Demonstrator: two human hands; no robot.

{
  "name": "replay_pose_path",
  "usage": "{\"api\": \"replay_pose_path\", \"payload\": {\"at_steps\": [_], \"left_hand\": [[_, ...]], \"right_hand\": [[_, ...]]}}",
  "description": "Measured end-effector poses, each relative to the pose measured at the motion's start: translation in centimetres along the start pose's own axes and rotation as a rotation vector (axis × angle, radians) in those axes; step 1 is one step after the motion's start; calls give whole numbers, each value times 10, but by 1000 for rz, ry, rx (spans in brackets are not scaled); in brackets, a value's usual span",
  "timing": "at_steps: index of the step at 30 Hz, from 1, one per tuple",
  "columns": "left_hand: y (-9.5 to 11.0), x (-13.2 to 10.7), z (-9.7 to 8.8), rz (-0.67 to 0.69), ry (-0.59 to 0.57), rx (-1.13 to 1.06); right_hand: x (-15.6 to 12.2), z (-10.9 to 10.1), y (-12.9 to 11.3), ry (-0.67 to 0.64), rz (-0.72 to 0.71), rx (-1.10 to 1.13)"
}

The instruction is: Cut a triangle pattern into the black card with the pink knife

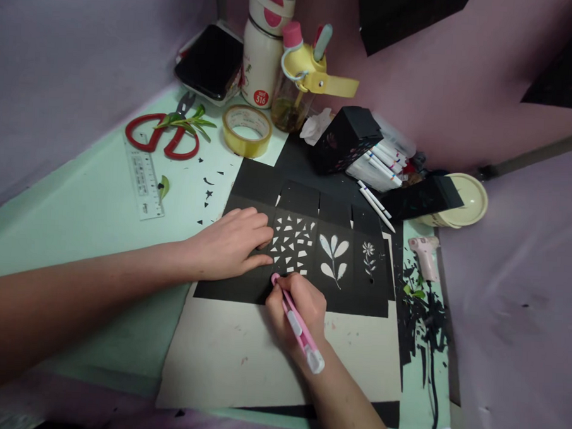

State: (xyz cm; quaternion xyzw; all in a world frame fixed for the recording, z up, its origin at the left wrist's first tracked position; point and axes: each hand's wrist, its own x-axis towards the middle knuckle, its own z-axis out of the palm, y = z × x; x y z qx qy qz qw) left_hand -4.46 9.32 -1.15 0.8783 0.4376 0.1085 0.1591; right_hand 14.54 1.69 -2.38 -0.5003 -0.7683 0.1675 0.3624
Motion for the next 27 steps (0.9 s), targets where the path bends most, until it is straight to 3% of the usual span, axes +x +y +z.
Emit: {"api": "replay_pose_path", "payload": {"at_steps": [5,13,16,21,24,27], "left_hand": [[1,0,-1,-2,-11,3],[-1,0,3,19,23,-10],[-2,0,3,23,23,4],[-2,1,2,25,5,19],[-2,1,1,30,-7,14],[-3,0,0,42,-13,6]], "right_hand": [[0,0,1,-15,14,22],[3,-10,1,157,272,240],[11,-27,6,28,362,283],[27,-50,20,-251,348,286],[32,-48,28,-308,284,374],[33,-41,32,-279,231,377]]}}
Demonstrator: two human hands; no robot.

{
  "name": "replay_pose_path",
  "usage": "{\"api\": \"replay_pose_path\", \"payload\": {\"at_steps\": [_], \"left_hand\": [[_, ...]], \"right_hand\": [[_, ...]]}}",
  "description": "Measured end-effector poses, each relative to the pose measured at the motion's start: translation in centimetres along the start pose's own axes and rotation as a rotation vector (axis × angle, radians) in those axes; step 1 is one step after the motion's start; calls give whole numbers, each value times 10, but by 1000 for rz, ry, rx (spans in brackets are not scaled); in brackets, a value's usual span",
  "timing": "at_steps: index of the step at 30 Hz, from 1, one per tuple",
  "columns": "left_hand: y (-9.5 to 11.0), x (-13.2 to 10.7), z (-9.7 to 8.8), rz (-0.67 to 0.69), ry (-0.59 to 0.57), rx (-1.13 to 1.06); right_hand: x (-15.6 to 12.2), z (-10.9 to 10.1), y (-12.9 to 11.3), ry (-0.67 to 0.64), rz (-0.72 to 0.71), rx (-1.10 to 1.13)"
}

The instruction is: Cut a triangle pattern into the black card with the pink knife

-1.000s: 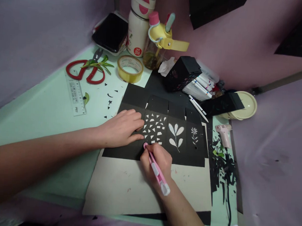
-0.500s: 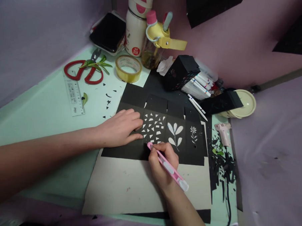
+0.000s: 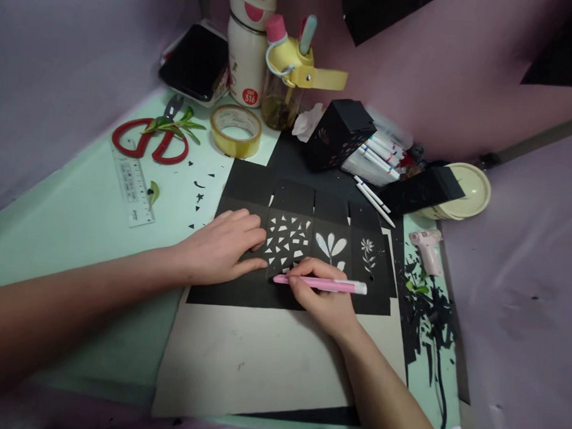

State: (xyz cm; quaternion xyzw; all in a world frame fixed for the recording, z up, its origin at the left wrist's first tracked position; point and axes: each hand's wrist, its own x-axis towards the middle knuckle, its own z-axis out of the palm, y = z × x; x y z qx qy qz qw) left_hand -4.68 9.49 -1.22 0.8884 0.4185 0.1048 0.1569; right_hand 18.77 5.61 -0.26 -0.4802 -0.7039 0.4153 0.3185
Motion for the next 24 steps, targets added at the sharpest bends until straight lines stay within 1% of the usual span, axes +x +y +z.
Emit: {"api": "replay_pose_path", "payload": {"at_steps": [6,11,24], "left_hand": [[-1,-1,-1,30,-19,-19],[-2,-1,-1,41,-22,-22],[-3,-1,-1,42,-16,-23]], "right_hand": [[-1,6,2,4,-74,-88],[-1,7,1,19,-115,-91],[-2,8,1,20,-113,-127]]}}
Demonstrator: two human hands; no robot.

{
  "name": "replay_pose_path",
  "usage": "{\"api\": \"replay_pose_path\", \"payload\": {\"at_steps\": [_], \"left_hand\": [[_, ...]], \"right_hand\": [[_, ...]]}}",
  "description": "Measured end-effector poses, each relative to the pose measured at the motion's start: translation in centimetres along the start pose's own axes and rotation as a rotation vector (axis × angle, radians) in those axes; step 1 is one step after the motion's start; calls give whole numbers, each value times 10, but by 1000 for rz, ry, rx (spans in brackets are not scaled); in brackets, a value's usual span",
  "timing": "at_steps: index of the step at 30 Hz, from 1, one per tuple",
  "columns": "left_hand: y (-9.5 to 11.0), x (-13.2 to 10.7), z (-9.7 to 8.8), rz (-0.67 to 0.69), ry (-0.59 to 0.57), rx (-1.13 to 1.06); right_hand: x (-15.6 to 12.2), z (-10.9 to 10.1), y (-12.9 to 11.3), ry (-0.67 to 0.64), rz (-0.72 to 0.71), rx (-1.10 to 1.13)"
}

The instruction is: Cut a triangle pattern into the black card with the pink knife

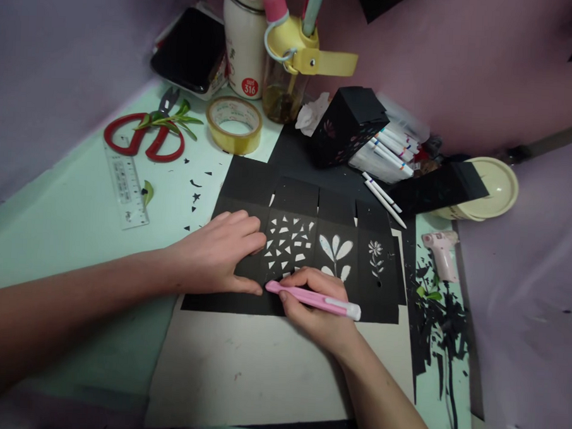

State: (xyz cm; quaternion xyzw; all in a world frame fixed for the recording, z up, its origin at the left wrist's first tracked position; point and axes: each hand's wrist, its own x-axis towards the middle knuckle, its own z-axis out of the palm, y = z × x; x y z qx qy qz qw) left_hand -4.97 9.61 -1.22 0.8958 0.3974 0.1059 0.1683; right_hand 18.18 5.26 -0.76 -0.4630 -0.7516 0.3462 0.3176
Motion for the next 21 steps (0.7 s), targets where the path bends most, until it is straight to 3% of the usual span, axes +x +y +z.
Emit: {"api": "replay_pose_path", "payload": {"at_steps": [12,21], "left_hand": [[-1,-1,0,7,-11,0],[0,0,0,3,-22,-2]], "right_hand": [[0,1,-1,8,105,6],[1,0,2,30,102,54]]}}
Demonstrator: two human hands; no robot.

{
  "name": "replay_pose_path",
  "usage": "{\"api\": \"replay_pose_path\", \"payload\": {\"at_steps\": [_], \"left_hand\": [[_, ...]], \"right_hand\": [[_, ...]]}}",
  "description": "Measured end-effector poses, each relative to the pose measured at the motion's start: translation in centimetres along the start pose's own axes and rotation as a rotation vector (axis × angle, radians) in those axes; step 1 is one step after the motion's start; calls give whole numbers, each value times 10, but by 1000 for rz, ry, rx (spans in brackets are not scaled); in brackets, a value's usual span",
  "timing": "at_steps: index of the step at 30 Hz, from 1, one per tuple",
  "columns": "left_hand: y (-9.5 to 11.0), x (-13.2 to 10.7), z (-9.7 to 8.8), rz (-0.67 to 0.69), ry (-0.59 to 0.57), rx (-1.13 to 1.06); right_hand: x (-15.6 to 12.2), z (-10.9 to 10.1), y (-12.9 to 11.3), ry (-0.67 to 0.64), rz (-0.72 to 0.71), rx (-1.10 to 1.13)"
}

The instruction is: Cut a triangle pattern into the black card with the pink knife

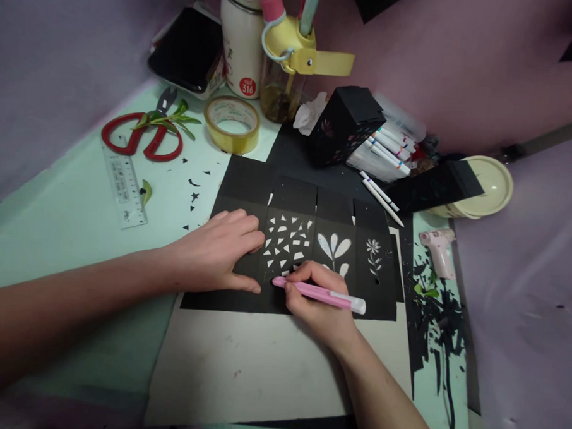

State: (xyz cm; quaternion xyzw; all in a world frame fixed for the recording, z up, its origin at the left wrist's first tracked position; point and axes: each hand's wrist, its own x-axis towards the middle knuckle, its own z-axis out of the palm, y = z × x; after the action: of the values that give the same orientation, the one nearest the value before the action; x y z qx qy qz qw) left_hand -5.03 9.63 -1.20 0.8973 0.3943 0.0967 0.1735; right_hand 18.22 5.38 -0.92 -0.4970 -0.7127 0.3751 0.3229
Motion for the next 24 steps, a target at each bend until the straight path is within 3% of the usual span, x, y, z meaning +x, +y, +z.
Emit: {"api": "replay_pose_path", "payload": {"at_steps": [15,24], "left_hand": [[0,1,0,-8,1,2],[0,2,2,-9,-2,-5]], "right_hand": [[-3,0,4,-12,-32,75],[-2,3,-2,-31,-41,9]]}}
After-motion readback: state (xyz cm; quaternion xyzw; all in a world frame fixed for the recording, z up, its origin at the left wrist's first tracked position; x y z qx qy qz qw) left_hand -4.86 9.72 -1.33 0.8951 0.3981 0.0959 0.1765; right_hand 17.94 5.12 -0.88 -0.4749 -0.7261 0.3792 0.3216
